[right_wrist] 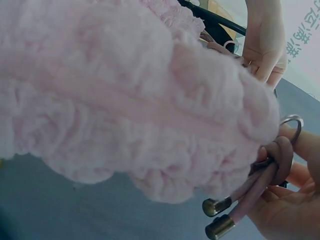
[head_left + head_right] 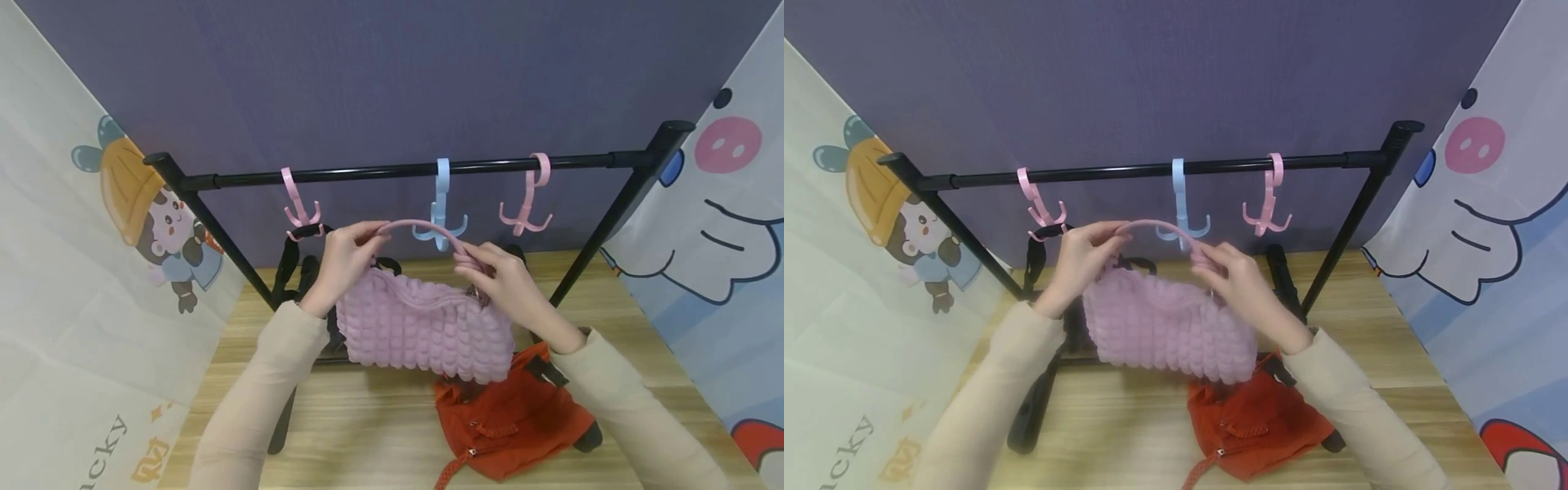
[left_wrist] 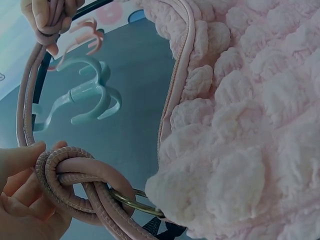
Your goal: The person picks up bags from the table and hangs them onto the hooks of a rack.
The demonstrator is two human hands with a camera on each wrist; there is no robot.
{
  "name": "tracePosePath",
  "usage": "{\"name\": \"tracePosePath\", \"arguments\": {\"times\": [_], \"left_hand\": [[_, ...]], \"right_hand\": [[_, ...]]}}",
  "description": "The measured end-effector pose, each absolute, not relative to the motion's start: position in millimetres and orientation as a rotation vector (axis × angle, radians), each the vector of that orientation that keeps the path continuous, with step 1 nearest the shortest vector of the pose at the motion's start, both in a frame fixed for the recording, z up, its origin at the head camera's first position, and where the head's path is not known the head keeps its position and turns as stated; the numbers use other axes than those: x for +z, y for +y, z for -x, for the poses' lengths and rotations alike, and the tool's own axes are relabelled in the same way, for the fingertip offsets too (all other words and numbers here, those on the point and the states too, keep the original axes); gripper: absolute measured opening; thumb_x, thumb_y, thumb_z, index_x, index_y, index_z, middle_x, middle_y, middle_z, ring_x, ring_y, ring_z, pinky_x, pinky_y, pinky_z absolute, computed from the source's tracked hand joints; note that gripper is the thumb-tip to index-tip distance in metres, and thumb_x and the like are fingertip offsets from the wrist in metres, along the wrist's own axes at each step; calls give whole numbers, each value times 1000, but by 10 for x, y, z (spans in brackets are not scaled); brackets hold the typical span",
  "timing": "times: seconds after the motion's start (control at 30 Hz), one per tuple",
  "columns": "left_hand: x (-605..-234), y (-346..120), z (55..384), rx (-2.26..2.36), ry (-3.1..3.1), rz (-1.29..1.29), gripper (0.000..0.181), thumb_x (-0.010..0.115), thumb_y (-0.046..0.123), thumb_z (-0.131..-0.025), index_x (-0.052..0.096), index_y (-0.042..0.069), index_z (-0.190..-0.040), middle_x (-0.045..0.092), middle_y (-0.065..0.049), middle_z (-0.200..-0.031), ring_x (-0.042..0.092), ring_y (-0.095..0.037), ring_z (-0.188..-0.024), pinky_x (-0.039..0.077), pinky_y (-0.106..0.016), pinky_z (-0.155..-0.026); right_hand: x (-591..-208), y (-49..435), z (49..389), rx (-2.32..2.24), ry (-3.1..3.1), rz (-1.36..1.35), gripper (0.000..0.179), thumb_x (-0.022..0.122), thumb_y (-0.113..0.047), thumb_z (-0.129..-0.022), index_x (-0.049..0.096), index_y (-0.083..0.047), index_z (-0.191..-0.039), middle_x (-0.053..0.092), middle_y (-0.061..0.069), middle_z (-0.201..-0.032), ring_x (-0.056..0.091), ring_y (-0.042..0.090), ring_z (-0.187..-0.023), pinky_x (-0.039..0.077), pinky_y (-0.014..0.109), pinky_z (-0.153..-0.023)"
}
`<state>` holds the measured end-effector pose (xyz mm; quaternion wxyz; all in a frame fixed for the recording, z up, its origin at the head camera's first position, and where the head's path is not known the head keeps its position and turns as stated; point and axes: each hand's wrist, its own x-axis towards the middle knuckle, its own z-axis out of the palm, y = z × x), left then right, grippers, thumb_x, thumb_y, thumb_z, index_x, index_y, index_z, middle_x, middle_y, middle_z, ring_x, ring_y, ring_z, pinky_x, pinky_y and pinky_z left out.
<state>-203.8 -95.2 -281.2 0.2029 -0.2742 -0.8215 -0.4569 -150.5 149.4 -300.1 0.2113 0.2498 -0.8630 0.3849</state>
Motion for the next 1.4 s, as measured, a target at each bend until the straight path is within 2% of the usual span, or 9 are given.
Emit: {"name": "tracePosePath", "arguments": {"times": [0.53,0.97,1.4], "left_hand": [[-2733,-854,2251,-1283,-2380,721,17,61,8,-83,67,1,-97,61,-8,-63,50,-11,-46,38,-18,-41],[-2773,-795,2385,-1300,-2474,706,20,60,11,-84,66,4,-101,60,-8,-64,48,-12,-45,38,-20,-42],[-2876,-768,2455,-1317,-2528,708,20,58,13,-85,66,5,-102,53,-5,-54,42,-12,-39,34,-22,-38]], "right_hand": [[-2945,1560,1582,1054,-2460,-671,37,63,-11,-81,57,7,-113,42,3,-67,35,11,-56,29,21,-46],[-2991,1597,1612,1074,-2533,-625,38,62,-15,-82,57,6,-113,43,4,-68,37,14,-57,30,22,-47],[-3024,1620,1644,1095,-2573,-600,40,62,-15,-82,55,5,-116,45,4,-68,38,14,-54,32,23,-47]]}}
